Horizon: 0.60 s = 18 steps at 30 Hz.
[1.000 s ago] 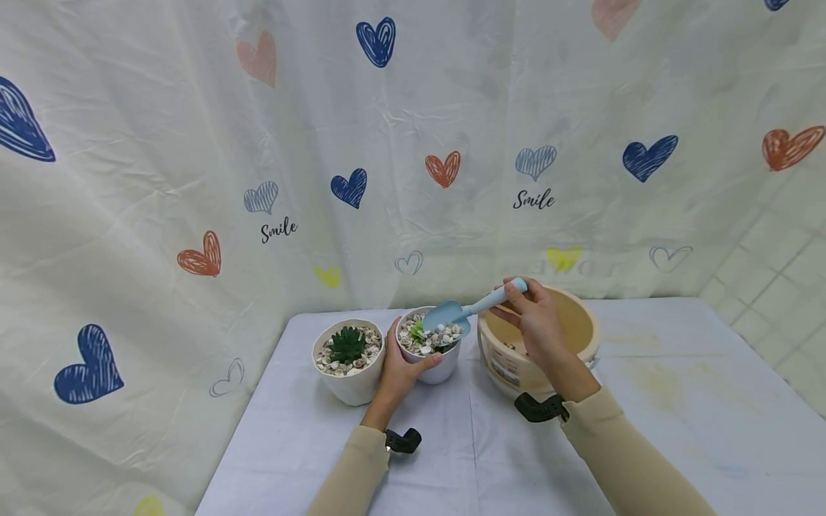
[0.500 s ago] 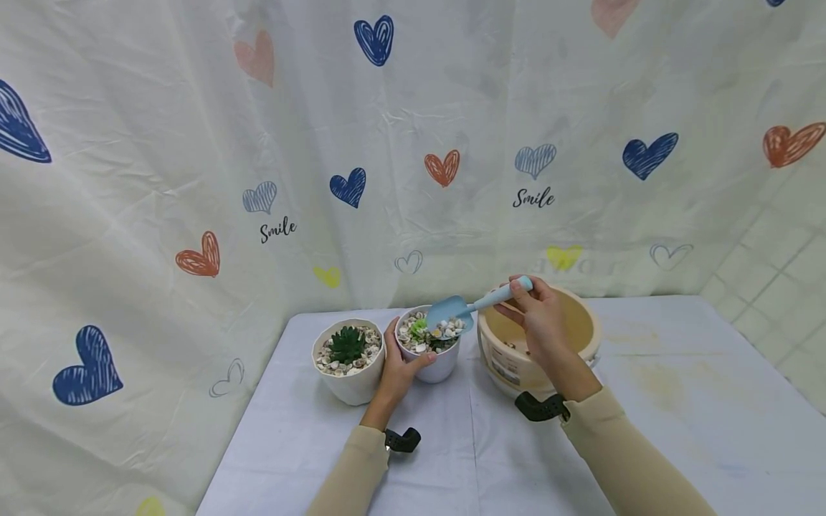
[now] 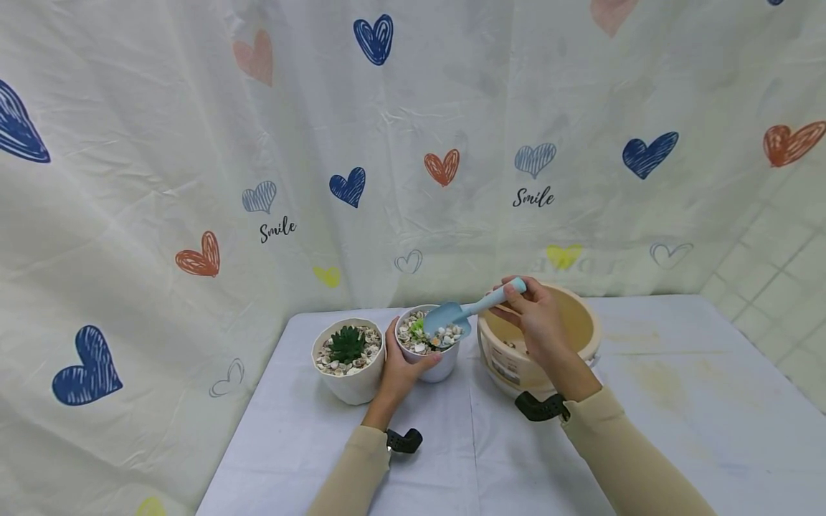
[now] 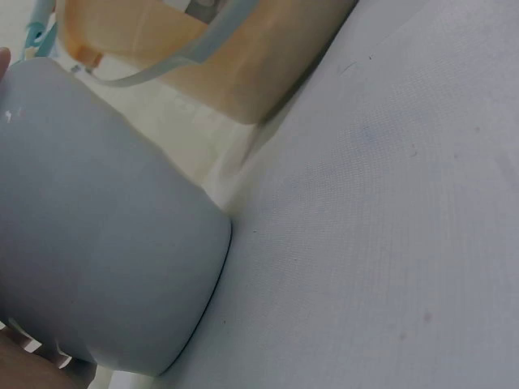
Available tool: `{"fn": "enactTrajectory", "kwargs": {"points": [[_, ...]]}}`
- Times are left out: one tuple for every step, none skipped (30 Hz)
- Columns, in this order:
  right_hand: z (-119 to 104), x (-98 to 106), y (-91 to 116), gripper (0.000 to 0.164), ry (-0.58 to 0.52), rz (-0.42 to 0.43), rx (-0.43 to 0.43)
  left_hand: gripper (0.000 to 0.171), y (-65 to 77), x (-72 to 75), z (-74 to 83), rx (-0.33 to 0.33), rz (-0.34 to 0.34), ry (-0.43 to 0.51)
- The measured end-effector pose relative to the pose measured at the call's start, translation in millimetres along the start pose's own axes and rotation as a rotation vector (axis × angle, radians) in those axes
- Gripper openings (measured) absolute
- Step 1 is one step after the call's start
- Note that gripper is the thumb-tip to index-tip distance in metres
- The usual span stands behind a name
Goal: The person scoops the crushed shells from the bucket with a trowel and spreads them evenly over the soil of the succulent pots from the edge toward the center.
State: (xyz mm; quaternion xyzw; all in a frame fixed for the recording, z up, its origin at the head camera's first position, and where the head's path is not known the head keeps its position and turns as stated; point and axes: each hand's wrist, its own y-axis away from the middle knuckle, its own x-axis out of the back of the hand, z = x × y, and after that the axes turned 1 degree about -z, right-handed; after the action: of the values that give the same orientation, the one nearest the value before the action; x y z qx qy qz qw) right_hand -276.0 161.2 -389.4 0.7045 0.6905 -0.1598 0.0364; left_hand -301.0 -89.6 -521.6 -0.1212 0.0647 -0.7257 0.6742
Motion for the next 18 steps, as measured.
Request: {"fn": "enactTrajectory", "kwargs": {"points": [[0.2,0.2,0.1,0.021,0.001,-0.006,0.002,0.108,0.3,-0.6,-1.2,-0.003,0.010,-0.015],[0.4,0.5,0.2,0.021,-0.003,-0.014,0.007,0.108,0.5,-1.1,-2.2,-0.010,0.020,-0.026],[0.6,0.8,0.3,0.021,-0.009,-0.022,0.013,0.107,0.5,-1.4,-3.1,-0.017,0.026,-0.035],[0.7,0.9,0.4,0.021,-0.015,-0.030,0.020,0.107,0.5,-1.5,-3.9,-0.021,0.028,-0.037],[0.8,0.9,0.6,0.021,-0.021,-0.039,0.028,0.106,0.4,-1.4,-4.7,-0.026,0.027,-0.034],[1.0,1.0,0.7,0.020,-0.028,-0.049,0.036,0.106,0.0,-1.3,-5.1,-0.030,0.024,-0.029],[1.2,1.2,0.7,0.020,-0.032,-0.058,0.044,0.106,-0.5,-1.1,-5.5,-0.028,0.020,-0.023],[1.2,1.2,0.8,0.020,-0.036,-0.067,0.052,0.106,-0.8,-0.8,-5.5,-0.025,0.015,-0.020],[1.2,1.2,0.8,0.020,-0.037,-0.073,0.058,0.106,-1.3,-0.4,-5.6,-0.021,0.009,-0.015],[1.1,1.1,0.8,0.020,-0.035,-0.079,0.062,0.106,-1.8,0.0,-5.5,-0.019,0.003,-0.012],[1.0,1.1,0.7,0.020,-0.032,-0.086,0.066,0.106,-2.3,0.4,-5.2,-0.017,-0.003,-0.006],[0.9,1.1,0.6,0.021,-0.027,-0.092,0.067,0.106,-2.9,0.7,-4.9,-0.013,-0.009,0.000],[0.8,1.1,0.4,0.021,-0.021,-0.100,0.068,0.107,-3.2,1.2,-4.5,-0.010,-0.015,0.003],[0.6,1.0,0.4,0.021,-0.015,-0.105,0.068,0.107,-3.5,1.6,-4.0,-0.009,-0.021,0.005],[0.5,0.9,0.5,0.021,-0.010,-0.109,0.067,0.108,-3.8,1.8,-3.8,-0.007,-0.028,0.007],[0.5,1.0,0.4,0.021,-0.009,-0.113,0.068,0.108,-4.1,2.0,-3.3,-0.006,-0.035,0.008],[0.5,1.0,0.4,0.022,-0.009,-0.116,0.069,0.109,-4.2,2.2,-2.9,-0.002,-0.042,0.009],[0.7,1.1,0.3,0.022,-0.008,-0.115,0.072,0.109,-4.2,2.4,-2.6,0.000,-0.048,0.008]]}}
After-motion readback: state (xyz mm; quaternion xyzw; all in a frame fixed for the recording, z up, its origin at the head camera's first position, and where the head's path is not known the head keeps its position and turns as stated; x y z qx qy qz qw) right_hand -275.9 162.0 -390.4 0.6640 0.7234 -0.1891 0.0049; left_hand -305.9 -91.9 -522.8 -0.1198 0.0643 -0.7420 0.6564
